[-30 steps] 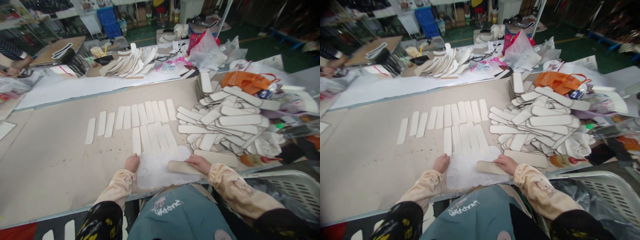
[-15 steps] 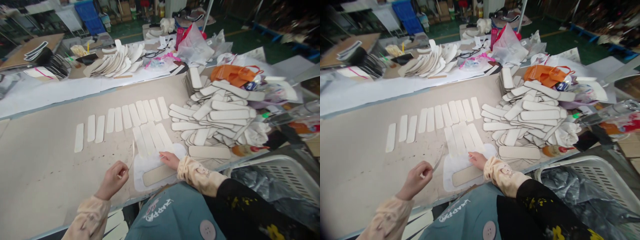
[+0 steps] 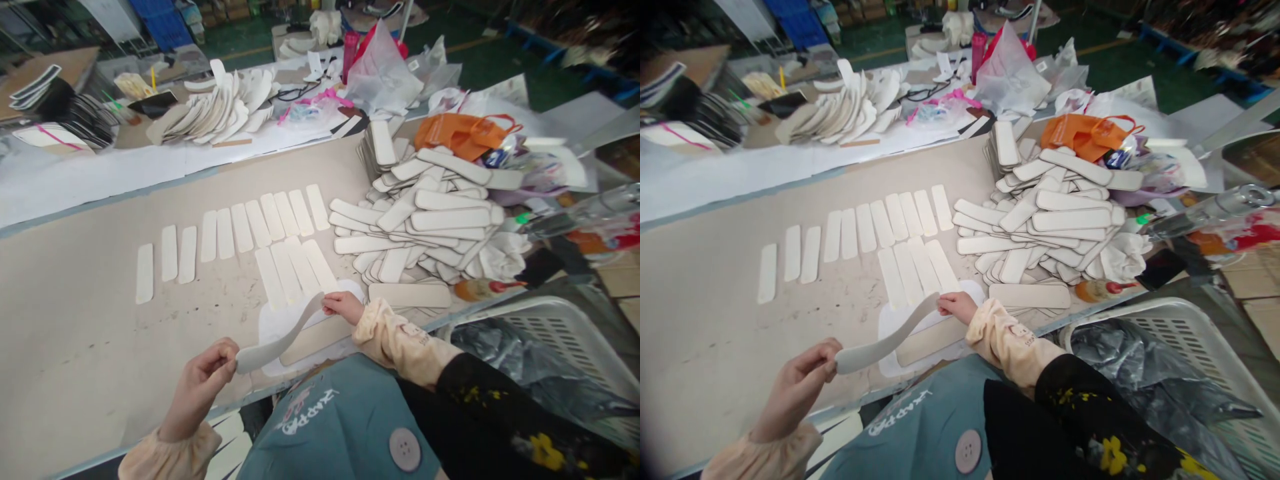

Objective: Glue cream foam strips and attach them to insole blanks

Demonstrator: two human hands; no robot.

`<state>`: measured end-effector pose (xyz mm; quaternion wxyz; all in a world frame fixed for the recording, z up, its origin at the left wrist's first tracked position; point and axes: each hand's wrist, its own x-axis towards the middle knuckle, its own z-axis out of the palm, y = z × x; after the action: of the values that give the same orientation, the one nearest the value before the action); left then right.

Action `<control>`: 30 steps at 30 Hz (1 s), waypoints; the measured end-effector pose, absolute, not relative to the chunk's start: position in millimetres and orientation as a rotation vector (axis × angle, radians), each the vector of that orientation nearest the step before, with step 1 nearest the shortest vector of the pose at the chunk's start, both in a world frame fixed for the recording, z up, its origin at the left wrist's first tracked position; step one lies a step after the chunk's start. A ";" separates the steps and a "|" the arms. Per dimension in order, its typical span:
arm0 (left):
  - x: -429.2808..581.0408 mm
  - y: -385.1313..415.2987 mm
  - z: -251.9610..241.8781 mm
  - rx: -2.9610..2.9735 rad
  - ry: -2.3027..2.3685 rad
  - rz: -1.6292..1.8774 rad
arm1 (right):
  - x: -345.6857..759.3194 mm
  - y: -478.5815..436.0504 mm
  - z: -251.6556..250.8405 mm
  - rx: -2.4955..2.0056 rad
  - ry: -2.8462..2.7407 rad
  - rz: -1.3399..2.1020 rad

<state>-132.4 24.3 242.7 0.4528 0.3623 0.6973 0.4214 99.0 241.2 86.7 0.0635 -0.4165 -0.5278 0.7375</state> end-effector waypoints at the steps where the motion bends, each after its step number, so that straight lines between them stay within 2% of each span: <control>1: -131.7 21.4 231.4 0.810 1.749 1.066 | 106.8 242.9 85.7 -1.305 -1.590 2.204; 8: -103.1 5.7 139.3 0.360 2.026 0.881 | 168.5 235.2 76.4 -1.644 -1.704 2.045; 13: -75.2 6.7 104.2 0.251 1.995 0.870 | 182.0 222.3 62.2 -1.768 -1.779 2.078; 20: -59.9 20.7 124.2 0.173 1.695 1.063 | 188.0 212.4 51.6 -1.776 -1.993 1.943; 24: -55.7 45.7 147.7 0.147 1.452 1.150 | 190.6 214.1 55.6 -1.729 -2.234 1.744; 30: -57.4 75.7 171.4 0.154 1.341 1.185 | 179.4 217.9 63.8 -1.683 -2.449 1.495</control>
<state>-57.4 75.7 171.4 0.6232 0.0670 0.5839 0.5159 179.4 217.9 63.8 -0.0925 -0.5039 -0.7331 0.4474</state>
